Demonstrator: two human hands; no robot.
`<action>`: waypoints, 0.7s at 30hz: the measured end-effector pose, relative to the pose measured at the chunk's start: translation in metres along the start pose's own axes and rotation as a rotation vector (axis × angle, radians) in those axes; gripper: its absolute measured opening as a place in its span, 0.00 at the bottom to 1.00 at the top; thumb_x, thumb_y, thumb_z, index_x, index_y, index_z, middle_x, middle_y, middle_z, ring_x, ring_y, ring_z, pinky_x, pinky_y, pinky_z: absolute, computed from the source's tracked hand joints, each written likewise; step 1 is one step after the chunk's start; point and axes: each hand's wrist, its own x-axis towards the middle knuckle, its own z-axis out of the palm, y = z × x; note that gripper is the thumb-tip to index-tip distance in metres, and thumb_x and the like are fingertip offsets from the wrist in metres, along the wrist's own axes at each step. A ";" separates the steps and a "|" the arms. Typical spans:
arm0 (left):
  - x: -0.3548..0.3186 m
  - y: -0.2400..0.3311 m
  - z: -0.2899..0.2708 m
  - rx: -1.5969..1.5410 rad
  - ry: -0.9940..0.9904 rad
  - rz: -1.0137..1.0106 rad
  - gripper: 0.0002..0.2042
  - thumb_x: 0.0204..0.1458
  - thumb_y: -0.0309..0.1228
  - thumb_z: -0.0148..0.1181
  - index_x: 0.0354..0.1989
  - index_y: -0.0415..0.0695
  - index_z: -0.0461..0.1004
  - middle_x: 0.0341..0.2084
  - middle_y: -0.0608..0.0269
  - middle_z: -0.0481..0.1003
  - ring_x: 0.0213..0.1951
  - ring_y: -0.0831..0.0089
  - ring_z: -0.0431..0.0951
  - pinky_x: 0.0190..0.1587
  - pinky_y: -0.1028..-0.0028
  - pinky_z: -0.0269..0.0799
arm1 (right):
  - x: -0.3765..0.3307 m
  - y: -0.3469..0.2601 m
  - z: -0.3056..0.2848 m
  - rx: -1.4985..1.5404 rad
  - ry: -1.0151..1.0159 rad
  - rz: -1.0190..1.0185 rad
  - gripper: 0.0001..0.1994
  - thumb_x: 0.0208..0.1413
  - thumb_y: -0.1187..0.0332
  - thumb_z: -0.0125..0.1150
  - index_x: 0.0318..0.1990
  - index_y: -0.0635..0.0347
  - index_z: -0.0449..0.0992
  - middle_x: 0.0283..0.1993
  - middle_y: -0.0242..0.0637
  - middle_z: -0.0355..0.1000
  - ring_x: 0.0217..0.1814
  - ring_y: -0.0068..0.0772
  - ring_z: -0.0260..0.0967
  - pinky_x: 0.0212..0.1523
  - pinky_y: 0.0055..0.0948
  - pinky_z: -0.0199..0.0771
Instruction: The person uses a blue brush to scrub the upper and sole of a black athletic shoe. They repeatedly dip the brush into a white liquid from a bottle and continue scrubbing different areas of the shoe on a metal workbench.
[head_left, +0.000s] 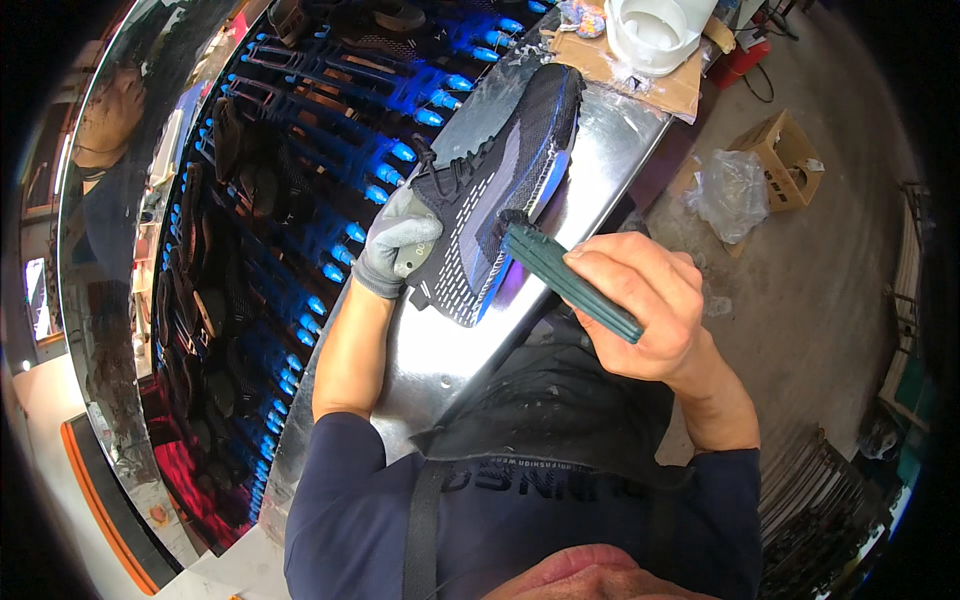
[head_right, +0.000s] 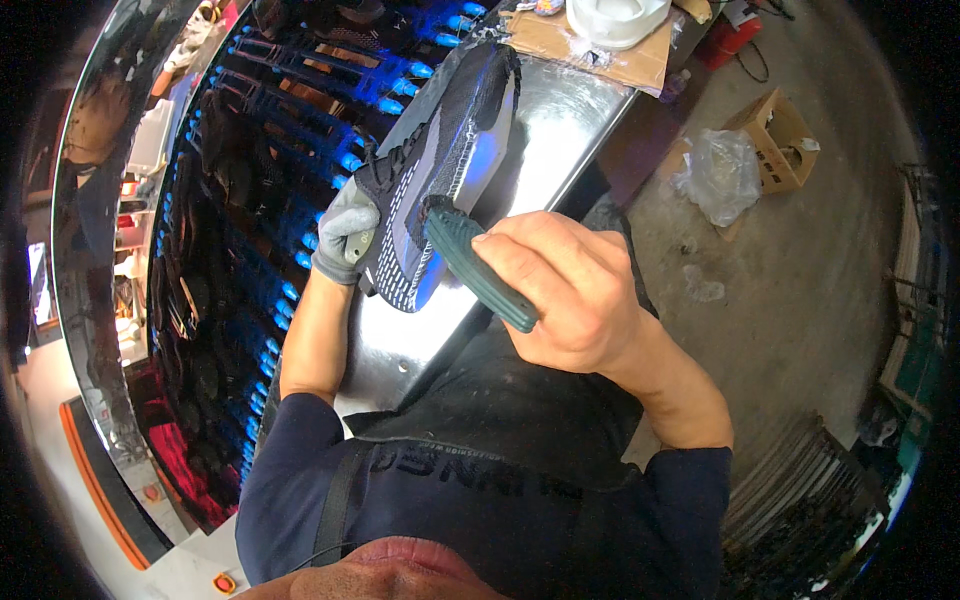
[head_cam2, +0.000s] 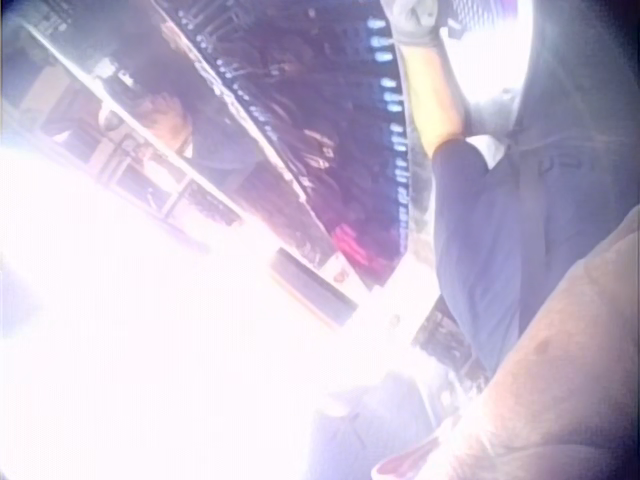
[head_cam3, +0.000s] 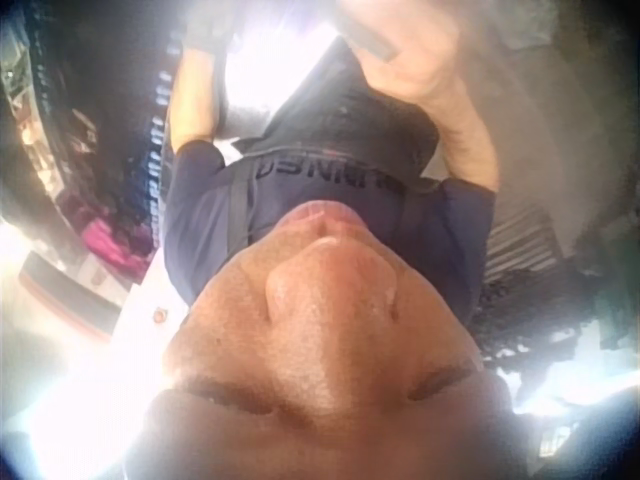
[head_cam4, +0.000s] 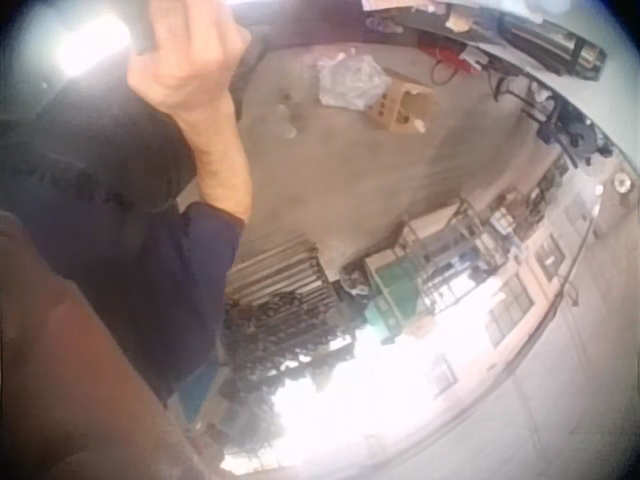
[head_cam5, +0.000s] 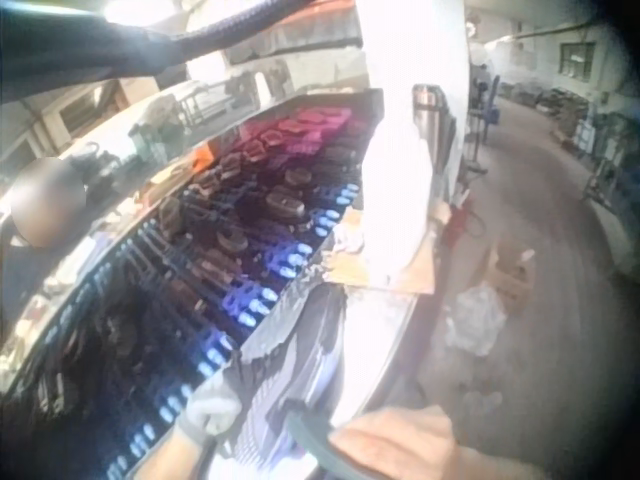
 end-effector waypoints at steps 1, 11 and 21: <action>0.000 0.001 0.003 0.018 0.003 0.003 0.48 0.39 0.35 0.68 0.73 0.26 0.60 0.65 0.41 0.73 0.63 0.56 0.78 0.72 0.61 0.68 | 0.001 -0.001 0.000 -0.013 -0.013 -0.014 0.17 0.39 0.82 0.70 0.42 0.70 0.81 0.36 0.44 0.78 0.30 0.39 0.80 0.27 0.30 0.79; -0.005 -0.006 -0.005 0.050 0.017 0.031 0.45 0.42 0.33 0.64 0.73 0.27 0.59 0.66 0.41 0.72 0.65 0.54 0.76 0.74 0.59 0.65 | 0.011 -0.018 -0.005 0.000 -0.256 -0.072 0.18 0.36 0.77 0.69 0.40 0.71 0.81 0.37 0.45 0.78 0.29 0.41 0.79 0.25 0.30 0.76; 0.003 -0.009 -0.014 -0.235 -0.103 0.046 0.31 0.59 0.26 0.54 0.72 0.28 0.60 0.62 0.38 0.74 0.58 0.53 0.81 0.64 0.59 0.78 | 0.005 0.041 -0.013 0.433 0.088 0.369 0.08 0.61 0.77 0.68 0.46 0.70 0.81 0.41 0.45 0.80 0.39 0.35 0.80 0.40 0.30 0.83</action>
